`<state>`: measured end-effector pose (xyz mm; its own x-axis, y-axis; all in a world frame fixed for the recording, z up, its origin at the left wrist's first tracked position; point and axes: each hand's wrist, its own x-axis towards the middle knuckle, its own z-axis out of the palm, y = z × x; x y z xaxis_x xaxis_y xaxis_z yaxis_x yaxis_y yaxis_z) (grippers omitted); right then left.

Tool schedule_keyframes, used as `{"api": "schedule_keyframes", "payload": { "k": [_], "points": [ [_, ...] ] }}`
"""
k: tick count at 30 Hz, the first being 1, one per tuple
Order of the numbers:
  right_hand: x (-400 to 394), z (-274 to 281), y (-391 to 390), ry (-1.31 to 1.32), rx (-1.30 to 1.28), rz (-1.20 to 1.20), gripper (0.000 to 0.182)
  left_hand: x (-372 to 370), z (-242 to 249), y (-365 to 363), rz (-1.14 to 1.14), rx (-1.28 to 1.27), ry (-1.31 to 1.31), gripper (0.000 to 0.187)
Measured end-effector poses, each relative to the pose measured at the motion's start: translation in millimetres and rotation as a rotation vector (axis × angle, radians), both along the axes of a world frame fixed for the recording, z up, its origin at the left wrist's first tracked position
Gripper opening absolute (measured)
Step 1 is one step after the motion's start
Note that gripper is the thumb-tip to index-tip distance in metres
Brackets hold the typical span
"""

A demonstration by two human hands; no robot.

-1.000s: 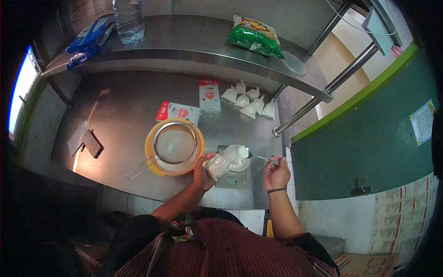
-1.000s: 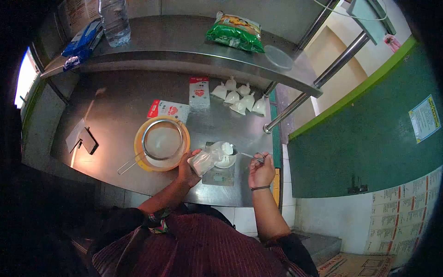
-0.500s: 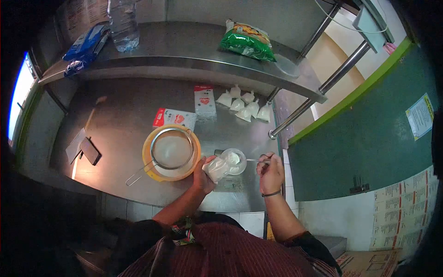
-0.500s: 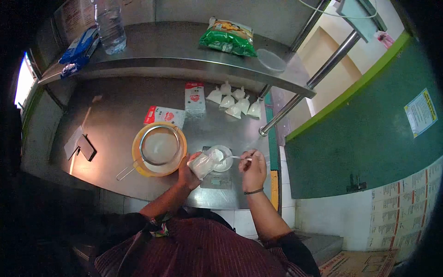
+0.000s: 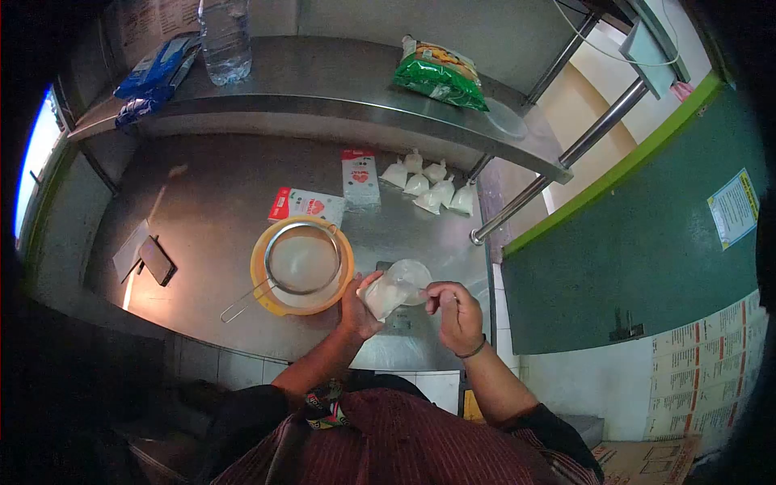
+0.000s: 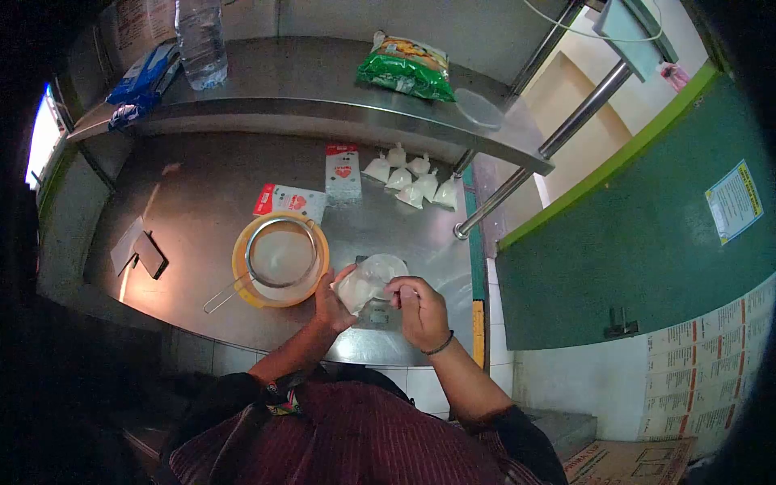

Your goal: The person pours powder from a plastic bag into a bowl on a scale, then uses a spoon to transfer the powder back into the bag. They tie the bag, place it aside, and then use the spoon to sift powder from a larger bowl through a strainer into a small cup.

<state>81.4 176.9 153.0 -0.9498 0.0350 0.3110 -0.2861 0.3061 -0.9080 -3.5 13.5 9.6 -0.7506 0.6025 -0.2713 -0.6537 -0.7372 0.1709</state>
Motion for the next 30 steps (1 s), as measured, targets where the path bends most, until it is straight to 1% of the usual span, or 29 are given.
{"api": "schedule_keyframes", "payload": {
  "k": [2, 3, 5, 6, 7, 9, 11, 13, 14, 15, 17, 19, 20, 25, 26, 28, 30],
  "points": [
    [1, 0, 2, 0.129, -0.059, -0.095, 0.029, 1, 2, 0, -0.005, 0.004, -0.002, 0.056],
    [1, -1, 4, 0.128, -0.057, -0.092, 0.029, 1, 0, 1, 0.004, 0.002, -0.011, 0.056],
    [1, -1, 8, 0.163, -0.321, -0.269, 0.033, 3, -3, 0, 0.014, -0.002, -0.021, 0.057],
    [0, 3, 8, 0.170, -0.401, -0.336, 0.034, 3, -5, -1, 0.001, 0.038, 0.003, 0.057],
    [0, 1, 12, 0.168, -0.403, -0.336, 0.034, 3, -7, -2, -0.012, 0.078, 0.027, 0.057],
    [0, -8, 23, 0.256, -0.506, -0.412, 0.033, 7, -10, -4, -0.025, 0.058, 0.011, 0.056],
    [-2, -21, 29, 0.239, -0.545, -0.411, 0.031, 11, -11, -8, -0.041, 0.032, -0.004, 0.056],
    [-6, -46, 34, 0.118, -0.585, -0.501, 0.031, 16, -14, -11, -0.023, 0.015, -0.059, 0.056],
    [-9, -57, 36, 0.047, -0.650, -0.489, 0.029, 20, -15, -14, -0.027, 0.007, -0.058, 0.056],
    [-11, -71, 36, 0.048, -0.659, -0.493, 0.029, 23, -13, -19, -0.030, 0.008, -0.061, 0.056],
    [-19, -101, 36, -0.047, -0.701, -0.529, 0.027, 28, -15, -24, -0.036, 0.001, -0.060, 0.057],
    [-24, -118, 35, -0.064, -0.759, -0.532, 0.025, 32, -22, -29, -0.026, -0.044, -0.153, 0.058],
    [-26, -127, 35, -0.087, -0.777, -0.538, 0.024, 34, -26, -32, -0.027, -0.053, -0.151, 0.058],
    [-29, -137, 33, -0.188, -0.847, -0.574, 0.023, 42, -27, -45, -0.054, -0.059, -0.103, 0.058],
    [-29, -137, 33, -0.195, -0.851, -0.581, 0.020, 43, -26, -45, -0.054, -0.062, -0.103, 0.058],
    [-27, -142, 36, -0.204, -0.856, -0.587, 0.017, 44, -27, -45, -0.017, -0.073, -0.109, 0.065],
    [-27, -142, 36, -0.237, -0.814, -0.604, 0.018, 43, -27, -46, -0.025, -0.049, -0.095, 0.066]
  ]
}}
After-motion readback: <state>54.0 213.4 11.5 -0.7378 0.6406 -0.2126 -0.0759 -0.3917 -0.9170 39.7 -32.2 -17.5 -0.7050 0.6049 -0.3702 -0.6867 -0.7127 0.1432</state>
